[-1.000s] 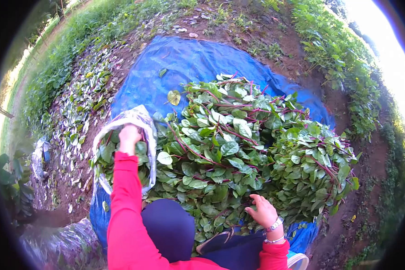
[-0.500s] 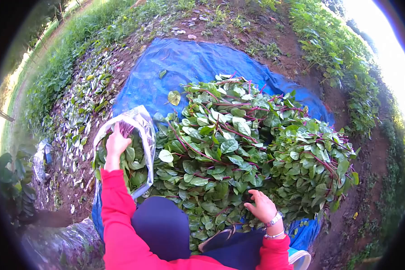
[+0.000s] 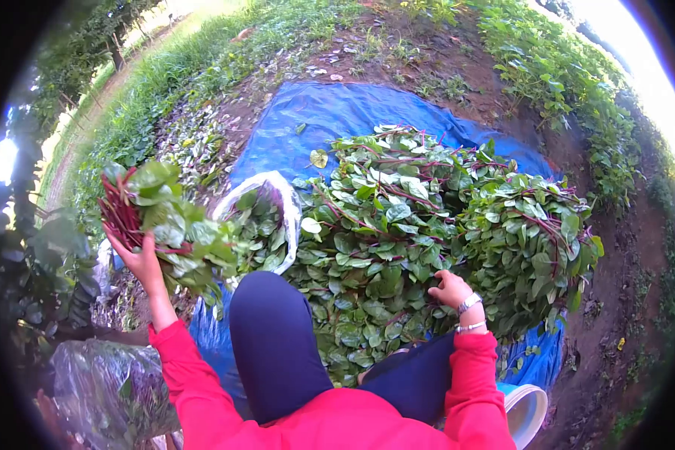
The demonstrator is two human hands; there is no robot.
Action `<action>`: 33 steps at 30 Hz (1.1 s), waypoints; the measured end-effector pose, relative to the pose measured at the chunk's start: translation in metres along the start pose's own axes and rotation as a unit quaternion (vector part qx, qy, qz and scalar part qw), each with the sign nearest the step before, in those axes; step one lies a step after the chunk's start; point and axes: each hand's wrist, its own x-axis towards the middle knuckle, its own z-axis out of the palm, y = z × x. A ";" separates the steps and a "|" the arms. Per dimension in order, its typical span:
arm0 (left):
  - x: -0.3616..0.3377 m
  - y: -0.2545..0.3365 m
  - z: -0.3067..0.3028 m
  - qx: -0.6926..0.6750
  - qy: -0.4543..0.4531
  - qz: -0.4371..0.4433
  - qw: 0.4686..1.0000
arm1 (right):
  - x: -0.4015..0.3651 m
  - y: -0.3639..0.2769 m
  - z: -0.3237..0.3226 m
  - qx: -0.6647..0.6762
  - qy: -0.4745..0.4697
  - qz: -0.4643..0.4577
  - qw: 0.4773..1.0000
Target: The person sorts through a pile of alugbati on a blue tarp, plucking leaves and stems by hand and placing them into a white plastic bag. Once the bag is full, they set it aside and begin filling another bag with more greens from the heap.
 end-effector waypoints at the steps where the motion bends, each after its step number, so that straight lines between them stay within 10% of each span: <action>1: 0.010 0.011 -0.009 -0.015 0.030 -0.018 0.999 | 0.002 0.000 0.002 -0.004 -0.004 0.007 1.000; 10: 0.086 0.117 -0.143 0.141 0.215 0.185 0.948 | -0.012 0.011 0.009 0.046 0.012 0.017 0.999; 15: 0.136 0.079 -0.295 0.255 0.239 0.297 0.888 | -0.022 0.023 0.009 0.031 0.049 0.022 0.998; 17: 0.107 0.129 -0.307 0.471 0.214 0.277 0.810 | -0.023 0.026 0.013 0.033 0.046 0.022 0.998; 20: 0.075 0.332 -0.292 0.661 -0.497 0.402 0.392 | -0.027 0.028 0.015 0.028 0.020 0.026 0.999; 24: 0.067 0.319 -0.274 0.679 -0.461 0.222 0.526 | -0.037 0.032 0.014 0.028 0.006 0.048 0.998; 33: 0.028 0.248 -0.287 0.709 -0.211 0.332 0.584 | -0.045 0.043 0.018 0.021 0.022 0.054 0.998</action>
